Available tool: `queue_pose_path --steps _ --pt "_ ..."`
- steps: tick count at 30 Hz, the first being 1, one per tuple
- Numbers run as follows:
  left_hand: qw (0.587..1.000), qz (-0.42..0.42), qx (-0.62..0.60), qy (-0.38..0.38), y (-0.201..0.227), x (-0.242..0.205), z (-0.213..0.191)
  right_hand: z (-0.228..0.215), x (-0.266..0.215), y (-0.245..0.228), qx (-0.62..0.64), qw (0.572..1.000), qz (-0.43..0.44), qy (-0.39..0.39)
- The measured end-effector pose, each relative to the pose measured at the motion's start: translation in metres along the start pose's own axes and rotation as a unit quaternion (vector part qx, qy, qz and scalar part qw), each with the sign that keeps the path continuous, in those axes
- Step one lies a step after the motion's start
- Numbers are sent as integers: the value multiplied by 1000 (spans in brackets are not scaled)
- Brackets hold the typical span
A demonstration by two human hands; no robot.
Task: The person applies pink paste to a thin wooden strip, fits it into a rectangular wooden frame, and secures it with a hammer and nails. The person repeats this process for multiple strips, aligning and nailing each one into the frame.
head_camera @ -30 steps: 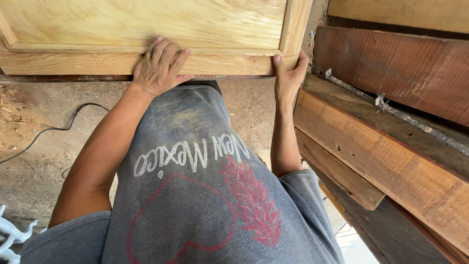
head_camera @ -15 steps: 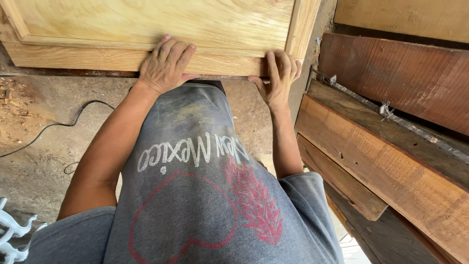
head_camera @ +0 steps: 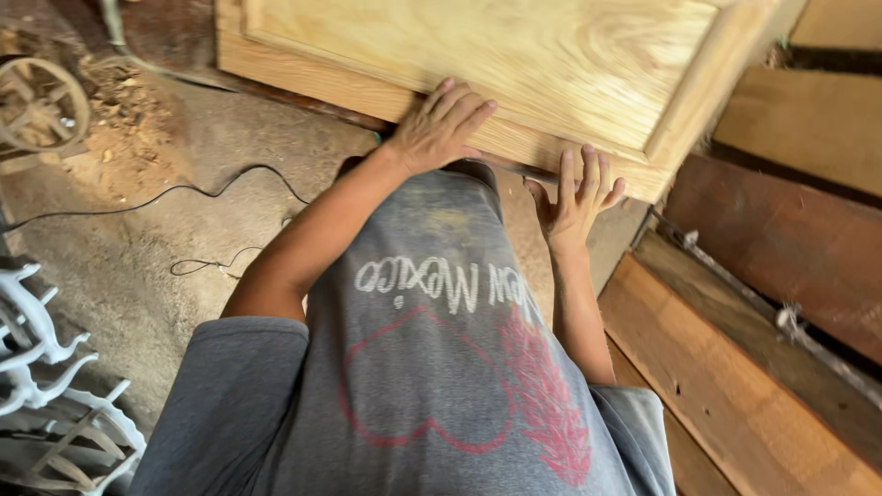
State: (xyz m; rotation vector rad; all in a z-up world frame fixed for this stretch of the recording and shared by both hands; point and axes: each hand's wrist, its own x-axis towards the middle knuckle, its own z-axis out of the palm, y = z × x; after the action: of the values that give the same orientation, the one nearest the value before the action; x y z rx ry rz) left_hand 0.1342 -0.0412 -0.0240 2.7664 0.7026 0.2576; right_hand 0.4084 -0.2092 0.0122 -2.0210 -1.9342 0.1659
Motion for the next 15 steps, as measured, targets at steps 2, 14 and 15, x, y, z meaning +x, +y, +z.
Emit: queue_pose_path --steps 2,14,15 --pt "998 -58 -34 22 2 -23 -8 5 9 -14 30 999 -11 -2" --pt "987 -146 8 69 -90 -122 -56 26 94 -118 123 984 -120 -53" --pt "986 -148 17 72 -91 -124 -55 28 97 -124 116 985 -117 -45"
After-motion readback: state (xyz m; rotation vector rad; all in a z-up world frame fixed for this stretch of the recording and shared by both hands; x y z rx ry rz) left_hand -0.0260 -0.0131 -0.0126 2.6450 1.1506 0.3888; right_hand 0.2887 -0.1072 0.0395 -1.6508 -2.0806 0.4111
